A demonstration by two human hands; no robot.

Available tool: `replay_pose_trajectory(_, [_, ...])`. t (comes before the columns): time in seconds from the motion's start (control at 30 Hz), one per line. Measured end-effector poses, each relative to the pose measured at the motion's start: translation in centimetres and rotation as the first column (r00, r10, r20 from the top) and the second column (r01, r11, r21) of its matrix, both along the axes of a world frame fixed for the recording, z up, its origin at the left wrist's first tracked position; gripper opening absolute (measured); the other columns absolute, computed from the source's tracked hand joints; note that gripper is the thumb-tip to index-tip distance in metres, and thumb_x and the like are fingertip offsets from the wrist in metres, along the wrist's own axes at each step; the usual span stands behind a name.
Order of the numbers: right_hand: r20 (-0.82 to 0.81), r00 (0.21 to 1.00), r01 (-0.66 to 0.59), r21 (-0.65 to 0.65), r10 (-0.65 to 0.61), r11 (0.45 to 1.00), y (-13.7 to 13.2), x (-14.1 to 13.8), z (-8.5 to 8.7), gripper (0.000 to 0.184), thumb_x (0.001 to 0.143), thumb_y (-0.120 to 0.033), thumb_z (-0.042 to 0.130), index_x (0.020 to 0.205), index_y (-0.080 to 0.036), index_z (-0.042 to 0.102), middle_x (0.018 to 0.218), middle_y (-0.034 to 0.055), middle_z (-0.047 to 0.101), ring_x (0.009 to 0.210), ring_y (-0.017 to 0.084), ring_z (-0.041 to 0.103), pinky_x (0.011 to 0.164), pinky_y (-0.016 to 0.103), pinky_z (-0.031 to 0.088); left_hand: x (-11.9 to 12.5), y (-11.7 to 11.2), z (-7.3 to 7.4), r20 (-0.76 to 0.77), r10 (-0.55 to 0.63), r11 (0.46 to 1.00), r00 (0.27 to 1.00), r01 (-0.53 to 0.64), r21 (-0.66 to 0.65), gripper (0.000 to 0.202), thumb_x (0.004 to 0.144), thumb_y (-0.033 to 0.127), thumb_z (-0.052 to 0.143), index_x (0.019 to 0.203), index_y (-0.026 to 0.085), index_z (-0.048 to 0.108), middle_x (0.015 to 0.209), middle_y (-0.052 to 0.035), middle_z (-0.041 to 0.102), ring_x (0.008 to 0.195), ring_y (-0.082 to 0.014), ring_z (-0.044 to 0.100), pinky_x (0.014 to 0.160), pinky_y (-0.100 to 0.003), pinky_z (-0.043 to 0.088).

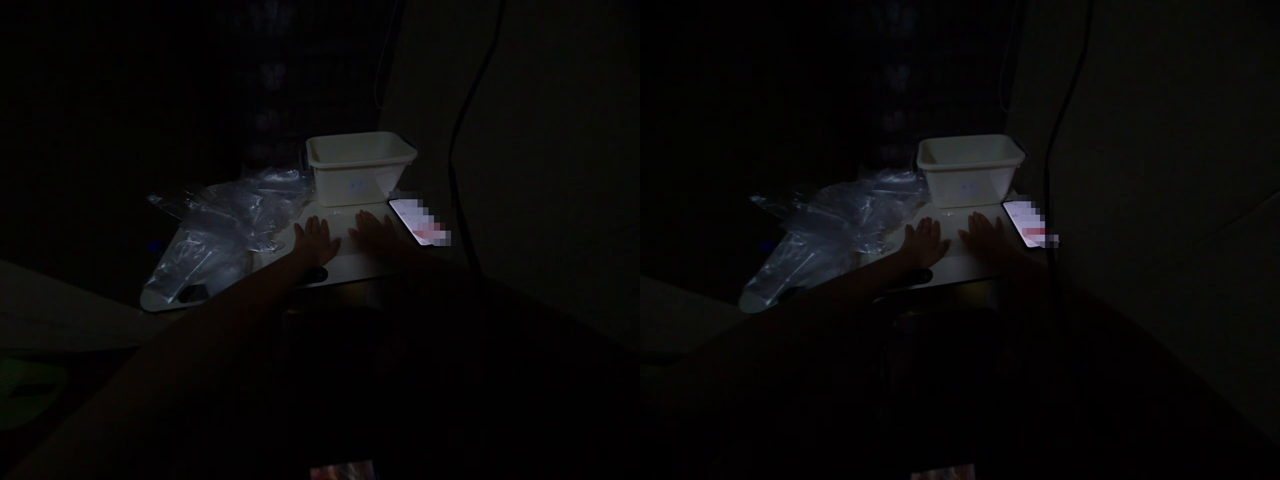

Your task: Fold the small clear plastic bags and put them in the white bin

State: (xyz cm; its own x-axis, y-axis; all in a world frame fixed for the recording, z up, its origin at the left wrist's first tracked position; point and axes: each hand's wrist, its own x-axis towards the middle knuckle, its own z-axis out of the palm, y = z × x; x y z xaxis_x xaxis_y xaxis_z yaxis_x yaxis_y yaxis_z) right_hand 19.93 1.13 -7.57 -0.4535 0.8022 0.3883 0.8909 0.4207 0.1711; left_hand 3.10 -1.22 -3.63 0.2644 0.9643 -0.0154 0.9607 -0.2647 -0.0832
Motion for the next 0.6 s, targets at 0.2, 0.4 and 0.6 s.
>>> replay_pose_trajectory(0.2, [0.003, 1.000, 0.015, 0.016, -0.015, 1.000, 0.2, 0.0, 0.6, 0.046, 0.086, -0.032, 0.017, 0.117, -0.007, 0.040, 0.124, 0.0189, 0.041, 0.116, 0.026, 0.033, 0.089, 0.057, 0.021, 0.1, -0.1, 0.1, -0.023, 0.016, 1.000, 1.000, -0.017, -0.018, 0.067, 0.080, 0.050, 0.008, 0.129, 0.005, 0.016, 0.136, -0.0190, 0.016, 0.125, -0.0284, 0.009, 0.095, -0.050, 0.014])
replay_pose_trajectory(0.4, [-0.048, 0.998, 0.027, -0.016, -0.028, 1.000, 0.3, -2.0, 1.6, 0.047, 0.086, -0.032, 0.014, 0.119, -0.010, 0.039, 0.126, 0.0164, 0.040, 0.117, 0.023, 0.032, 0.093, 0.052, 0.019, 0.2, -0.1, 0.1, -0.009, 0.014, 1.000, 1.000, -0.014, -0.017, 0.067, 0.080, 0.049, 0.009, 0.129, 0.004, 0.016, 0.136, -0.0190, 0.015, 0.125, -0.0289, 0.009, 0.095, -0.050, 0.014])
replay_pose_trajectory(0.6, [0.013, 0.997, -0.079, -0.136, 0.082, 0.988, 0.6, -2.8, 1.4, 0.046, 0.085, -0.031, 0.016, 0.122, -0.012, 0.036, 0.130, 0.0152, 0.033, 0.120, 0.022, 0.028, 0.092, 0.048, 0.023, 0.2, 0.0, 0.1, -0.032, 0.023, 0.999, 0.999, -0.024, -0.026, 0.066, 0.080, 0.048, 0.009, 0.130, 0.005, 0.014, 0.137, -0.0177, 0.014, 0.125, -0.0288, 0.008, 0.095, -0.050, 0.013])
